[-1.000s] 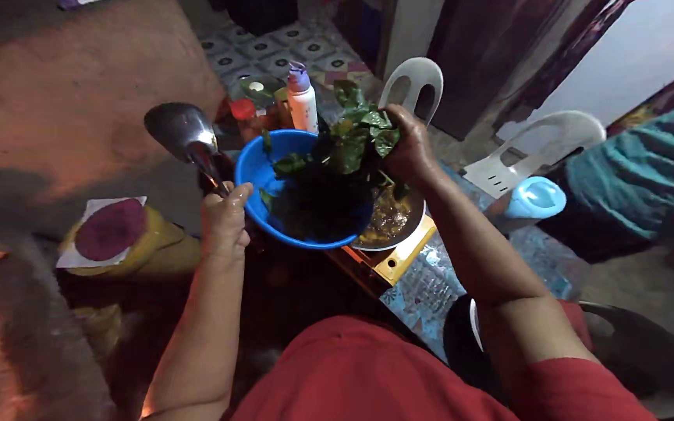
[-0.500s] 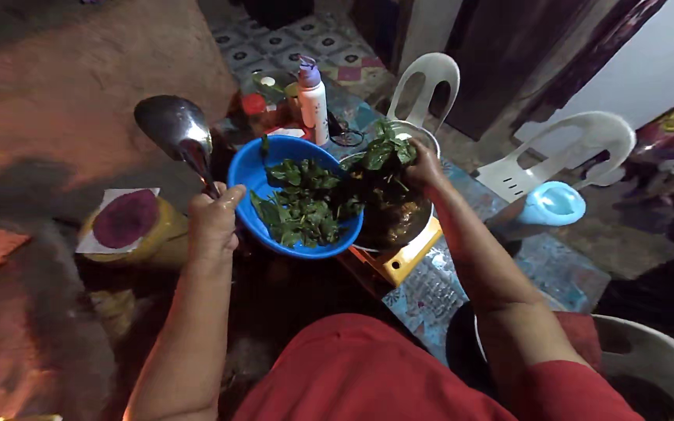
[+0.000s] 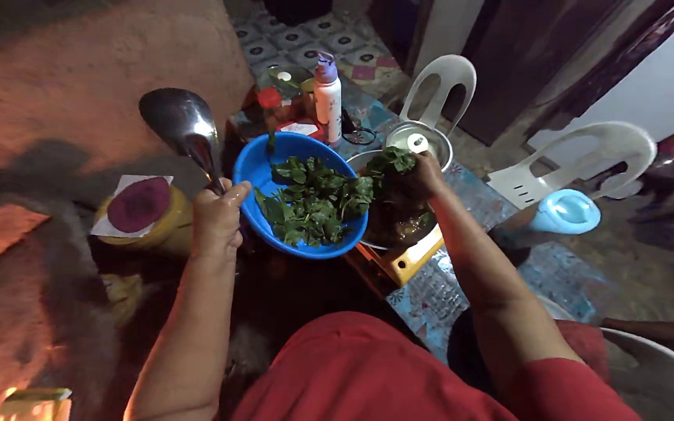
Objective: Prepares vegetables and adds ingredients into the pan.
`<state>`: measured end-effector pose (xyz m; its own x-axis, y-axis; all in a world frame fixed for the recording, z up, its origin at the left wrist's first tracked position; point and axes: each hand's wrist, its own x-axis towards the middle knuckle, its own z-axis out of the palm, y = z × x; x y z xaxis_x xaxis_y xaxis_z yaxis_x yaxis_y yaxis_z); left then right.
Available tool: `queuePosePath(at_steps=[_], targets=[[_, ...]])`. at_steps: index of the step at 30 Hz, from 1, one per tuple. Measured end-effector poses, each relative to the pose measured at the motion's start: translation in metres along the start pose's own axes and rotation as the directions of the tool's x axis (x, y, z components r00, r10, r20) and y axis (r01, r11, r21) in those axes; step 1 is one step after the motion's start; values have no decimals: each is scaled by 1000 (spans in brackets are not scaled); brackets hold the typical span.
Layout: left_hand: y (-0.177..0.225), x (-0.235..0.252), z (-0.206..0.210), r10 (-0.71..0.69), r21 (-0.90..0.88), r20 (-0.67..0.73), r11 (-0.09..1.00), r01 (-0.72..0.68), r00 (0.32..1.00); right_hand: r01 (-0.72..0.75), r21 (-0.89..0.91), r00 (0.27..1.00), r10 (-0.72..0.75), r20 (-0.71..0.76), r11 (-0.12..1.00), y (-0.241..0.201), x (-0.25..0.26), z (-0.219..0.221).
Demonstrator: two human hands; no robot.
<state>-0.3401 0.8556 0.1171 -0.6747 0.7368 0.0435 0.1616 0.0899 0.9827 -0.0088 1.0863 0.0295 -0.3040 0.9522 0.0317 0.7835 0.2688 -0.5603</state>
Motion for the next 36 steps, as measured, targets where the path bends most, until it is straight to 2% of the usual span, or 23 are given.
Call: queuePosePath(at_steps=[8,11,13,16,18,20,23,25,30,33,36], targets=[[3,-3,-2,16,-19,8,1000,-16,1000,-20,140,999,26,-42,990,-39,-11,-12],[3,-2,-4,30,-6,19,1000,-30,999,-57,169,998,58,-1,984,-50,-16,-15],[4,0,-5,36,-1,22,999,-36,999,-69,222,998,70,2,973,-50,-17,-12],[9,0,-5,33,3,12,999,-33,999,-83,392,991,118,-66,916,-41,-8,2],[11,2,-6,36,23,21,999,-36,999,-70,434,987,125,-100,898,-38,-3,9],[15,4,-5,63,25,34,998,-64,997,-24,331,998,42,-47,943,-36,-1,10],[24,8,0,119,51,39,991,-121,992,14,38,969,-23,248,999,-27,12,14],[30,13,4,159,79,49,984,-162,986,32,-27,947,-21,322,999,-28,17,11],[44,25,22,187,134,87,971,-197,979,131,-198,978,-94,186,971,-43,21,-9],[51,32,32,202,124,118,969,-216,972,130,-173,983,-105,148,976,-53,28,-34],[51,39,44,222,89,129,968,-234,967,206,-82,978,-201,62,975,-61,26,-50]])
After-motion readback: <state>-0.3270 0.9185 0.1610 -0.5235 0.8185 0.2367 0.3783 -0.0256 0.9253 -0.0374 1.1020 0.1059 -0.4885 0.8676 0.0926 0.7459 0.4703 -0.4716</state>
